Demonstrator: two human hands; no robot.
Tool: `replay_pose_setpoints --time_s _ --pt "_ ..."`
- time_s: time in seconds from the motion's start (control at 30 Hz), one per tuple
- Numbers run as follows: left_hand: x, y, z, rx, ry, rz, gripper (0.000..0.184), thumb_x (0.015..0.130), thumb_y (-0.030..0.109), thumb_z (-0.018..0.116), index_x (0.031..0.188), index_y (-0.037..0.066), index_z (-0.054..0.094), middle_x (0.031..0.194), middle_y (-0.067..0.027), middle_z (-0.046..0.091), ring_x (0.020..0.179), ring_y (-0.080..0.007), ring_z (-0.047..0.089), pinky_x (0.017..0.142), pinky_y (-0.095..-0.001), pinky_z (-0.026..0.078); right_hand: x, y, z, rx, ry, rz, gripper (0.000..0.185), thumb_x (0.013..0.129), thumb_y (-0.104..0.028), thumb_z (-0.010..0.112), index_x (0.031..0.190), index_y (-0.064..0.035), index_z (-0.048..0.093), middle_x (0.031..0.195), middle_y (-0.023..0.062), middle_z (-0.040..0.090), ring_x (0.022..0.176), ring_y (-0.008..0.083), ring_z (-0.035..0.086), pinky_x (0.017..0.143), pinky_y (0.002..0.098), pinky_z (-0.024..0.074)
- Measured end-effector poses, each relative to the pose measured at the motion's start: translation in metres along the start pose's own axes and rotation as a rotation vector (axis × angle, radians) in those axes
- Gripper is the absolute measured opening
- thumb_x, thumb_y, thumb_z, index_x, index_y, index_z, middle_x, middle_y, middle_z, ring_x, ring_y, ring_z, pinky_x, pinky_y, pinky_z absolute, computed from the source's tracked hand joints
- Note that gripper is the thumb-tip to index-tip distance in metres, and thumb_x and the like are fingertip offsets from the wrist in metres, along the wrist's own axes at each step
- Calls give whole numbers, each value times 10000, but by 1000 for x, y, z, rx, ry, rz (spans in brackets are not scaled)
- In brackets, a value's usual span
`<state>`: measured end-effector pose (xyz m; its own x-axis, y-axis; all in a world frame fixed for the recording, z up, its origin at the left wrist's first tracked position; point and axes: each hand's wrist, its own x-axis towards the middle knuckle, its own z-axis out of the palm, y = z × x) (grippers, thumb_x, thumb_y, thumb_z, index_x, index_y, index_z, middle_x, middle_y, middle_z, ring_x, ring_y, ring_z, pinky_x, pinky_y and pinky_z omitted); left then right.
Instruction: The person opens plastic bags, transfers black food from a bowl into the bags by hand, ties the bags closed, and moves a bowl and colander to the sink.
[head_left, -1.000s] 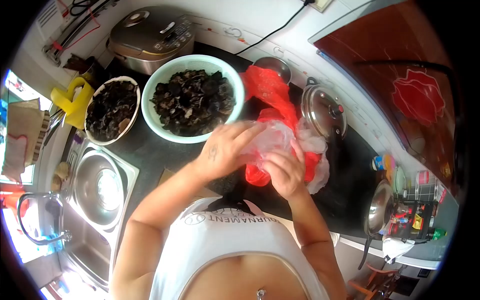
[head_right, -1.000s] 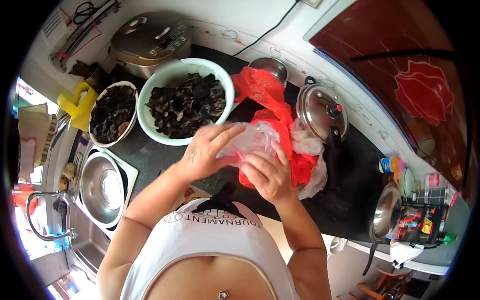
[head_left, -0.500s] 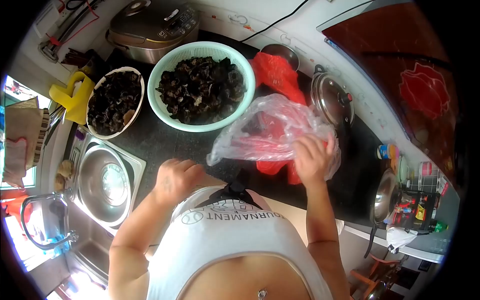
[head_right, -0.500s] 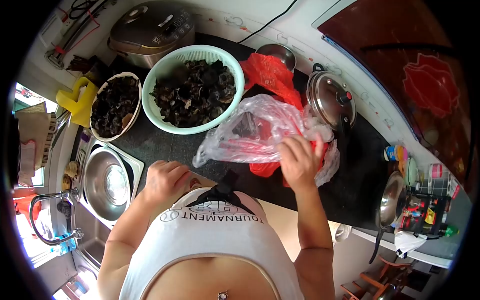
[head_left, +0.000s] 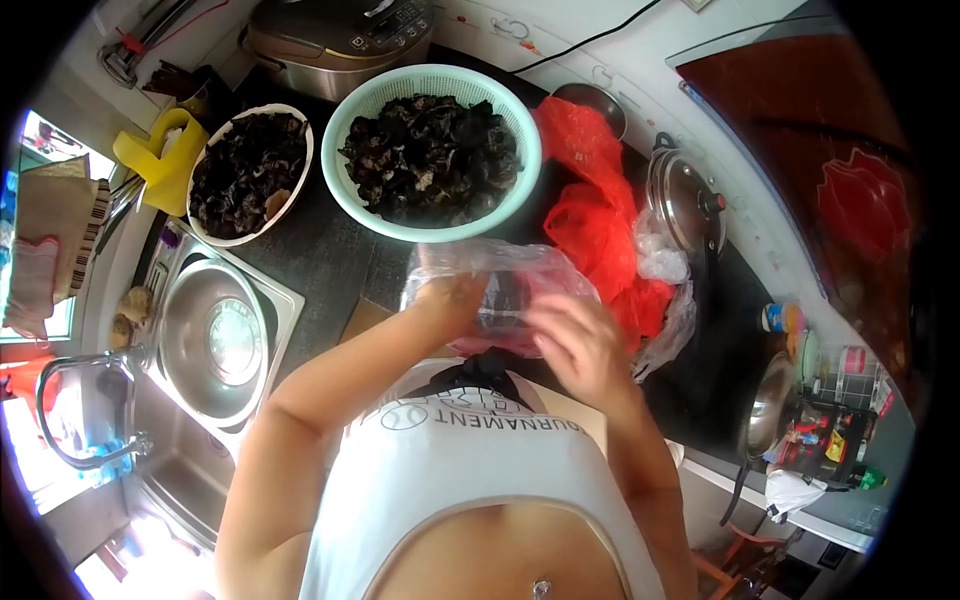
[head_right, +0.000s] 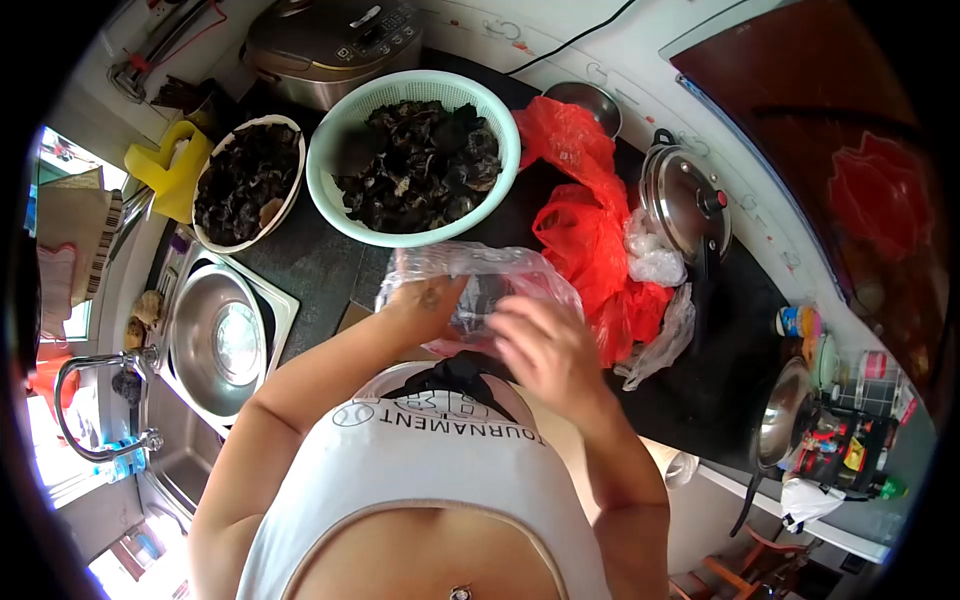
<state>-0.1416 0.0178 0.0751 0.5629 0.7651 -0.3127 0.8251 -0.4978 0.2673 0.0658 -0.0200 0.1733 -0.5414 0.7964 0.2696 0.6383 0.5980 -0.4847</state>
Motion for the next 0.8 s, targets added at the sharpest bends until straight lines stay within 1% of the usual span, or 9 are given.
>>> replay_pose_setpoints --time_s 0.03,0.1,0.17,0.27,0.4,0.5,0.53,0.7,0.8 --pt "6 5 3 51 49 16 749 803 435 652 1392 56 386 1349 -223 479 1317 -411 380 1021 -745 125 5 -2 16 226 -25 72 178 817 -141 632 975 -63 660 1050 109 634 928 274 621 779 393 491" --pt "13 1 13 131 -4 56 604 841 357 604 1344 54 460 1343 -174 502 1320 -373 391 1077 -662 158 22 6 45 62 -402 280 231 804 -125 636 1025 -56 648 1052 138 637 962 308 623 809 425 492" --pt "-5 -19 34 372 230 156 523 867 288 556 1326 50 485 1362 -150 497 1328 -338 393 1123 -577 194 37 31 51 -242 -600 449 384 797 -148 646 1169 -63 603 1170 192 604 1067 348 588 902 426 476" --pt "-22 -58 42 363 -82 245 297 889 246 558 1111 110 700 1327 -9 570 1334 -167 414 1131 -320 252 20 102 65 -188 -561 622 492 782 -223 681 1238 -78 567 1221 162 593 1136 345 554 951 434 453" --pt "-36 -43 -8 315 -414 54 312 840 140 543 1120 84 668 1084 -130 676 1091 -201 619 929 -391 473 50 54 65 -284 -816 314 442 802 -241 668 1207 -80 596 1235 155 590 1167 318 539 989 416 427" --pt "-47 -51 -15 106 -415 -255 292 843 163 560 1111 140 674 1097 -118 678 1096 -201 620 919 -396 476 58 51 71 44 -603 213 555 819 -236 651 1326 -72 496 1320 175 526 1204 324 510 1009 393 412" --pt "-53 -78 -7 217 -498 -4 357 831 160 592 1184 179 644 1117 -111 670 1100 -236 616 921 -403 475 52 75 81 -14 -628 241 579 829 -267 641 1343 -60 475 1307 180 537 1213 322 509 1011 391 413" --pt "-70 -84 -20 -365 -272 -63 439 865 218 623 1294 155 559 1200 -148 621 1103 -291 601 939 -393 466 61 58 95 415 -792 80 584 866 -302 630 1352 -32 450 1340 214 495 1262 340 464 1039 375 386" --pt "-69 -88 -23 -532 -159 -19 345 903 196 577 1235 100 583 1079 -124 671 990 -261 645 836 -361 519 72 29 84 663 -653 250 363 901 -230 613 1189 -10 585 1070 150 655 995 242 633 872 348 500"
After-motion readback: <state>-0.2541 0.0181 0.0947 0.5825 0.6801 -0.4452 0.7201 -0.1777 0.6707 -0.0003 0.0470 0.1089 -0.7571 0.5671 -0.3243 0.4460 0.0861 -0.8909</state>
